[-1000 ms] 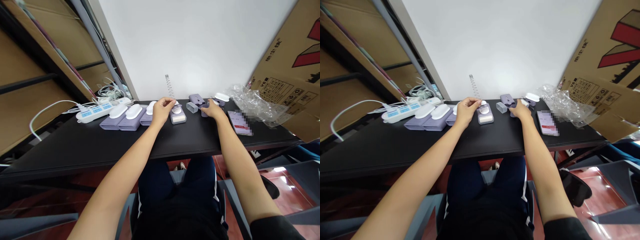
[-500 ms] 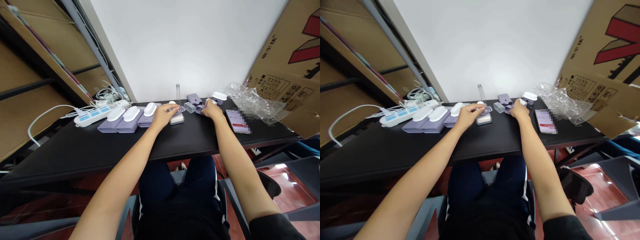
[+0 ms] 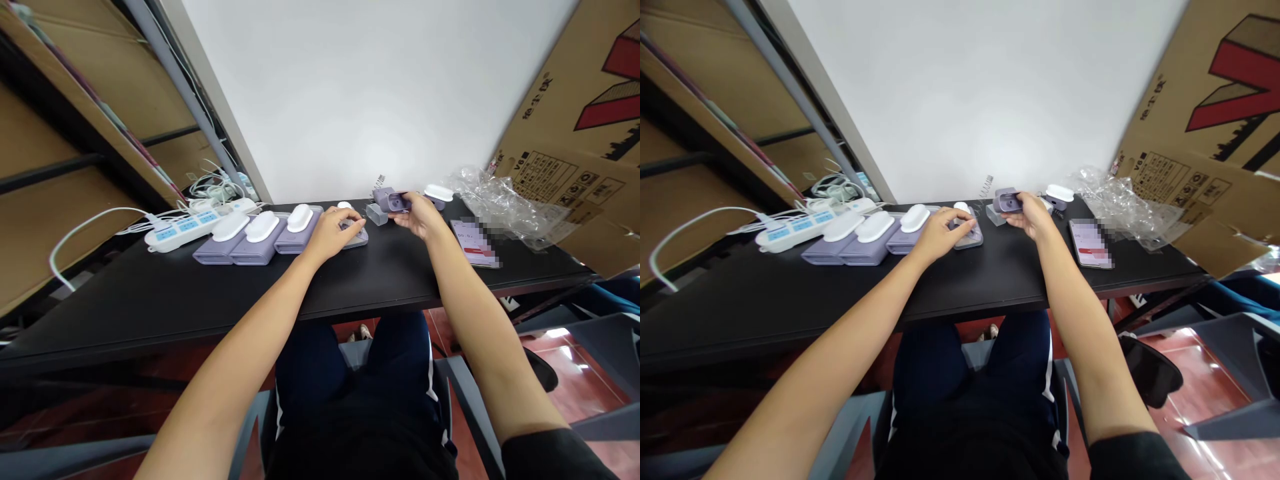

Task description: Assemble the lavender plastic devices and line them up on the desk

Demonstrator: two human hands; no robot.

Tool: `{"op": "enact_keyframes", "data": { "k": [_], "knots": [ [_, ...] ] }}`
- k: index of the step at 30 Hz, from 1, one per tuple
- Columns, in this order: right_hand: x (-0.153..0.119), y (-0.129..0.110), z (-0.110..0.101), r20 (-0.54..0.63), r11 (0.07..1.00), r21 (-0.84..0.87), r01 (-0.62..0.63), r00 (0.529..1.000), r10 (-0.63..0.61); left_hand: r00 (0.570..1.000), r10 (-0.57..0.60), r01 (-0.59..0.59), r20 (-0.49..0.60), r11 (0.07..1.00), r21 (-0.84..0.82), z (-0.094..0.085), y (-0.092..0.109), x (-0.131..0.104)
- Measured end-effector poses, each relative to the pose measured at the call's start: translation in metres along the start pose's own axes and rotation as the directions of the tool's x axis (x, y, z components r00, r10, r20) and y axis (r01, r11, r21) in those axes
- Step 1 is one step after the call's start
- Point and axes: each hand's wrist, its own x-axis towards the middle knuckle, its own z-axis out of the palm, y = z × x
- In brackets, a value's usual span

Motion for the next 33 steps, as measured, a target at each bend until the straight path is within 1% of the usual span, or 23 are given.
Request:
{"op": "enact_keyframes", "data": {
  "k": [2, 3, 5, 6, 9, 12, 17, 26, 33],
  "knots": [
    [-0.003, 0.000, 0.003, 0.108, 0.989, 0.130, -0.067, 0.993, 0.053, 1.000, 0.009, -0.009, -0.003, 1.000, -0.008, 0.000, 0.001, 0.000],
    [-0.004, 0.001, 0.004, 0.160, 0.980, 0.179, -0.083, 0.986, 0.054, 1.000, 0.011, -0.012, -0.007, 1.000, -0.019, 0.001, 0.002, -0.001],
    [-0.006, 0.002, 0.006, 0.227, 0.966, 0.250, -0.067, 0.974, 0.009, 1.000, 0.009, -0.010, -0.021, 0.998, -0.054, 0.001, 0.003, -0.001],
    [-0.006, 0.002, 0.007, 0.236, 0.961, 0.271, -0.051, 0.972, -0.015, 1.000, 0.003, -0.005, -0.026, 0.997, -0.076, 0.001, 0.003, -0.001],
    [-0.005, 0.004, 0.010, 0.203, 0.961, 0.275, -0.021, 0.978, -0.036, 0.999, -0.018, 0.015, -0.029, 0.994, -0.109, 0.002, 0.004, -0.002],
    [-0.003, 0.004, 0.010, 0.167, 0.964, 0.267, 0.016, 0.984, -0.062, 1.000, -0.014, 0.014, 0.003, 0.996, -0.088, 0.001, 0.003, -0.002],
    [-0.002, 0.005, 0.008, 0.168, 0.953, 0.298, 0.061, 0.979, -0.115, 0.998, -0.002, 0.007, 0.062, 0.997, -0.073, 0.000, 0.005, -0.003],
    [0.000, 0.006, 0.008, 0.159, 0.925, 0.370, 0.089, 0.974, -0.158, 0.997, 0.004, 0.003, 0.083, 0.997, -0.082, -0.001, 0.009, -0.003],
    [-0.010, 0.002, 0.012, 0.201, 0.958, 0.276, 0.074, 0.971, -0.133, 0.996, 0.006, 0.001, 0.087, 0.997, -0.079, -0.001, 0.011, -0.003]
  ]
}}
